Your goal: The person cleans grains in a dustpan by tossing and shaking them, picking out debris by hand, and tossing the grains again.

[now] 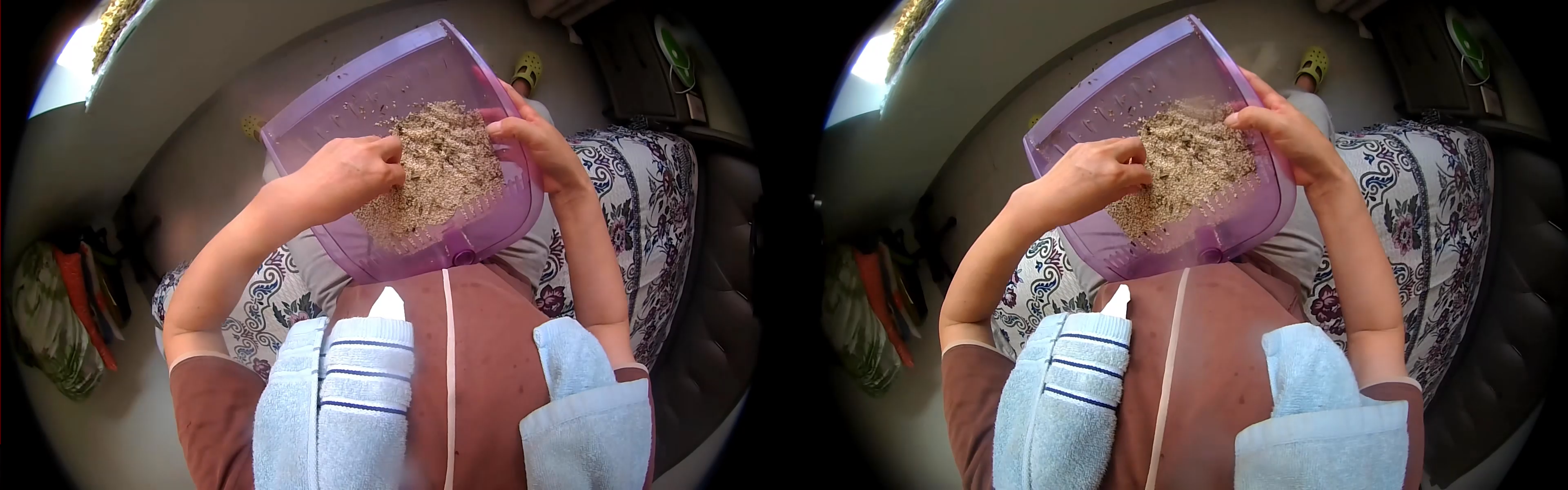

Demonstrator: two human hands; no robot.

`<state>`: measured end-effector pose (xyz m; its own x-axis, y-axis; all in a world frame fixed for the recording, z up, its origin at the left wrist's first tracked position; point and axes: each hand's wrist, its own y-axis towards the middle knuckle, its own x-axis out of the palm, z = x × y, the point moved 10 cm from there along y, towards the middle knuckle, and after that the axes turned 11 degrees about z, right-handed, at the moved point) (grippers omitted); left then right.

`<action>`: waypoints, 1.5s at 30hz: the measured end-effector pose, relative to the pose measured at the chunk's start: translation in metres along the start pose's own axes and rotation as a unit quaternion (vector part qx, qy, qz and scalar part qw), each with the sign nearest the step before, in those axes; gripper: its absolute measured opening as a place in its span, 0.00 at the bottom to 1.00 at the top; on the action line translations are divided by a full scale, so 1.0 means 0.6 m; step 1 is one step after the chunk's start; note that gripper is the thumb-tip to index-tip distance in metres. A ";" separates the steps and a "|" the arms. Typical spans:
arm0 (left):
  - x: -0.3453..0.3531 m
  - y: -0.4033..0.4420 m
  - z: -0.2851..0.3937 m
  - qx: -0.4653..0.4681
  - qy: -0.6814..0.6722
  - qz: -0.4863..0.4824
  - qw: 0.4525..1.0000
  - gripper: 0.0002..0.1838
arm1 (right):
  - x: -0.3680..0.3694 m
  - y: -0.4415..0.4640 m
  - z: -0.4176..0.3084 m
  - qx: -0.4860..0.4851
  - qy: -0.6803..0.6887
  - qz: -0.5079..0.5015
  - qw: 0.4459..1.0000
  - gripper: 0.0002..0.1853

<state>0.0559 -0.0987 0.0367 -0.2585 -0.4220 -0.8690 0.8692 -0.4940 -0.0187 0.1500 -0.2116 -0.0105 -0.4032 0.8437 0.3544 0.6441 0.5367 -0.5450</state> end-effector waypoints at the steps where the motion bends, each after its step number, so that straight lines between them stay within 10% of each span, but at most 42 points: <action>1: 0.003 0.000 0.001 0.008 0.006 0.005 1.000 0.04 | -0.001 0.001 0.001 -0.001 0.008 -0.004 1.000 0.35; 18: 0.015 0.031 0.021 0.005 0.063 0.076 0.995 0.04 | -0.004 -0.009 -0.006 -0.003 -0.015 0.005 1.000 0.36; 25: -0.043 0.035 -0.011 -0.131 -0.174 0.092 0.972 0.06 | -0.006 -0.012 -0.010 -0.002 -0.030 0.018 0.999 0.36; 29: -0.015 0.020 -0.049 -0.279 -0.465 0.054 0.838 0.02 | -0.005 -0.008 -0.006 -0.009 -0.007 -0.008 1.000 0.36; 32: -0.036 0.031 -0.019 -0.202 -0.393 0.055 0.896 0.02 | -0.004 -0.005 -0.008 -0.008 -0.008 -0.003 1.000 0.36; 35: -0.028 0.037 -0.008 -0.052 0.028 0.114 0.992 0.03 | -0.005 -0.007 -0.007 -0.004 -0.002 -0.001 1.000 0.36; 40: -0.105 0.021 -0.013 -0.131 -0.193 0.169 0.958 0.06 | -0.012 -0.008 0.000 0.016 0.011 0.020 1.000 0.36; 43: -0.179 -0.067 -0.110 -0.211 -0.314 0.399 0.836 0.09 | -0.027 0.006 0.004 -0.019 0.014 0.009 1.000 0.37; 45: -0.203 -0.160 -0.196 -0.298 -0.151 0.491 0.804 0.09 | -0.033 -0.001 0.000 -0.014 0.019 0.023 0.999 0.38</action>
<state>0.0532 0.0895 0.0860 0.6647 -0.5961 -0.4504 0.7405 0.6055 0.2914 0.1577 -0.2285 -0.0174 -0.3481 0.8666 0.3575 0.6804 0.4958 -0.5396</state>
